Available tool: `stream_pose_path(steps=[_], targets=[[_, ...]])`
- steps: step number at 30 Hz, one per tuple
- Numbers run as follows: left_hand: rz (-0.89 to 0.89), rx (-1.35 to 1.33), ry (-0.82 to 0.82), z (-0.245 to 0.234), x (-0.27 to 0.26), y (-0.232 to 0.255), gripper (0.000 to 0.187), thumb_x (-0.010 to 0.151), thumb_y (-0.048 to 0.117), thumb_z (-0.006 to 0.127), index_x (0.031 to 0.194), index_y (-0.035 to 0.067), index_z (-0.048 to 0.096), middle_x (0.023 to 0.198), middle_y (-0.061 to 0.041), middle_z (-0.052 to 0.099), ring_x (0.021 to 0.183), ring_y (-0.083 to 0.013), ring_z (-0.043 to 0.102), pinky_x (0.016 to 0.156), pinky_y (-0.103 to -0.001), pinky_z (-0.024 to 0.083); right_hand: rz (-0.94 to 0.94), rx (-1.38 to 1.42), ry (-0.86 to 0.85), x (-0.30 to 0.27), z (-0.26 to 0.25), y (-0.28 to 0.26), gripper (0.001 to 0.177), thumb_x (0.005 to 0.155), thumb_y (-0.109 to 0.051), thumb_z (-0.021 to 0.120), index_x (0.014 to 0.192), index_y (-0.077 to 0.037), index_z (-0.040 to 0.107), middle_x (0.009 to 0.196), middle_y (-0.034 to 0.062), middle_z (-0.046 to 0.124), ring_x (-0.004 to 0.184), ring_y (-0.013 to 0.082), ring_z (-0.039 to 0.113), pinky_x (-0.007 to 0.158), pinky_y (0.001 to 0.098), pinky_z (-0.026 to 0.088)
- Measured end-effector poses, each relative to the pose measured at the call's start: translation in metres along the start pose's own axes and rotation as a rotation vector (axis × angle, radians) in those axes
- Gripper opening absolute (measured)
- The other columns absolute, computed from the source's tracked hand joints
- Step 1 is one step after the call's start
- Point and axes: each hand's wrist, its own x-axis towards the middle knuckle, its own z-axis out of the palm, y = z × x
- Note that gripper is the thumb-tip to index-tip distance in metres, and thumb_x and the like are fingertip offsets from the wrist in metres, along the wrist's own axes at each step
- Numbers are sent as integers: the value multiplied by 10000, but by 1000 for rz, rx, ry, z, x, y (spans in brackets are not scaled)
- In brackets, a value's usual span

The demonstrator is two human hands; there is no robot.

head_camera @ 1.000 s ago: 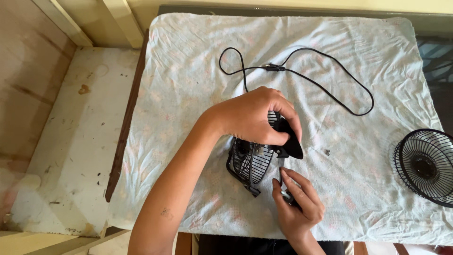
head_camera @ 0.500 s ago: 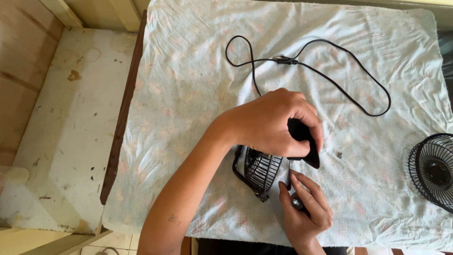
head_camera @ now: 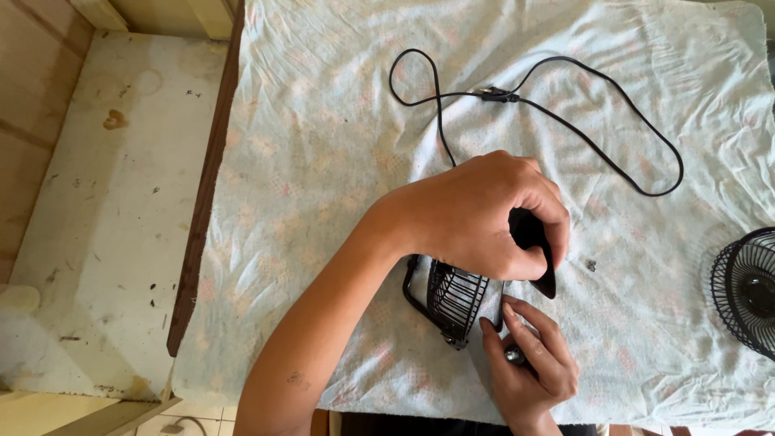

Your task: The person reassembles a small black electric fan on a cloth-covered table. They place the fan blades into the motor housing, attach the rear grille, and then secure the front grille using a screwdriver to tighten screws around the perimeter.

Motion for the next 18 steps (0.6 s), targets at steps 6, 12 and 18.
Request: stream_pose_path(steps=[6, 12, 18], targets=[[25, 17, 9, 0, 0, -3, 86, 729, 54, 686, 742, 97, 759, 780, 2, 773, 719, -127, 724, 723, -275, 591, 14, -21, -16, 0, 1, 0, 349, 713, 93, 849, 1040, 22, 751, 1141, 158, 737, 762, 116, 711, 610, 212, 542], [44, 7, 0, 0, 0, -5, 45, 716, 56, 696, 716, 78, 736, 741, -12, 753, 671, -126, 697, 711, -273, 580, -10, -7, -25, 1, 2, 1, 361, 705, 83, 857, 1045, 21, 753, 1141, 158, 735, 753, 110, 715, 612, 210, 544], [11, -24, -22, 0, 1, -4, 44, 706, 38, 683, 681, 59, 714, 694, -19, 727, 603, -118, 660, 599, -269, 556, -5, -11, -40, -1, 2, 1, 369, 715, 79, 858, 1064, 13, 755, 1169, 163, 724, 813, 136, 740, 634, 213, 569]])
